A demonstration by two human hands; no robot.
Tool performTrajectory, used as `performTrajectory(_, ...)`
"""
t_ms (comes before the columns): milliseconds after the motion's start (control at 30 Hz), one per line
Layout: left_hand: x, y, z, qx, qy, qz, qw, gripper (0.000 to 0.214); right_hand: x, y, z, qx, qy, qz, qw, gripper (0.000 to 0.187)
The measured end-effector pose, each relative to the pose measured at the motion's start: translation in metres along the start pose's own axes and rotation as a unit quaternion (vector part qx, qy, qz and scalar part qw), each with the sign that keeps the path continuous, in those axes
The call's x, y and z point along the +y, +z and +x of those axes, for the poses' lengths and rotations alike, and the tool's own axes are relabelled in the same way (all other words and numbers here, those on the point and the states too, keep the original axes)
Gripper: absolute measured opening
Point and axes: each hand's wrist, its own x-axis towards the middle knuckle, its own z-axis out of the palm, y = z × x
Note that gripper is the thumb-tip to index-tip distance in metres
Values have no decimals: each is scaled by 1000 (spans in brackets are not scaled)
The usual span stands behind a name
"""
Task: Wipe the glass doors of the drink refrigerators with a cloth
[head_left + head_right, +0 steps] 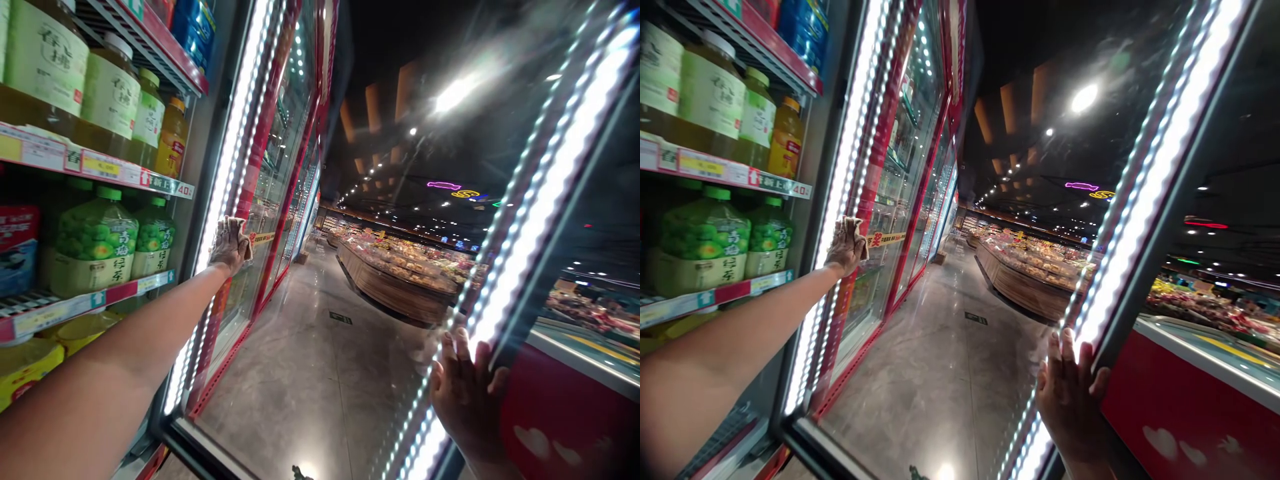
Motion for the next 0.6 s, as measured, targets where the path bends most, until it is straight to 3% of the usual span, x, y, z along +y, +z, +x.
performTrajectory(467,15,-9,8,-7,-49,29,998,73,9,2,-5,0,-36,-43,998,79)
performTrajectory(600,15,-12,14,-20,-40,27,999,76,-10,5,14,30,-59,-29,997,77)
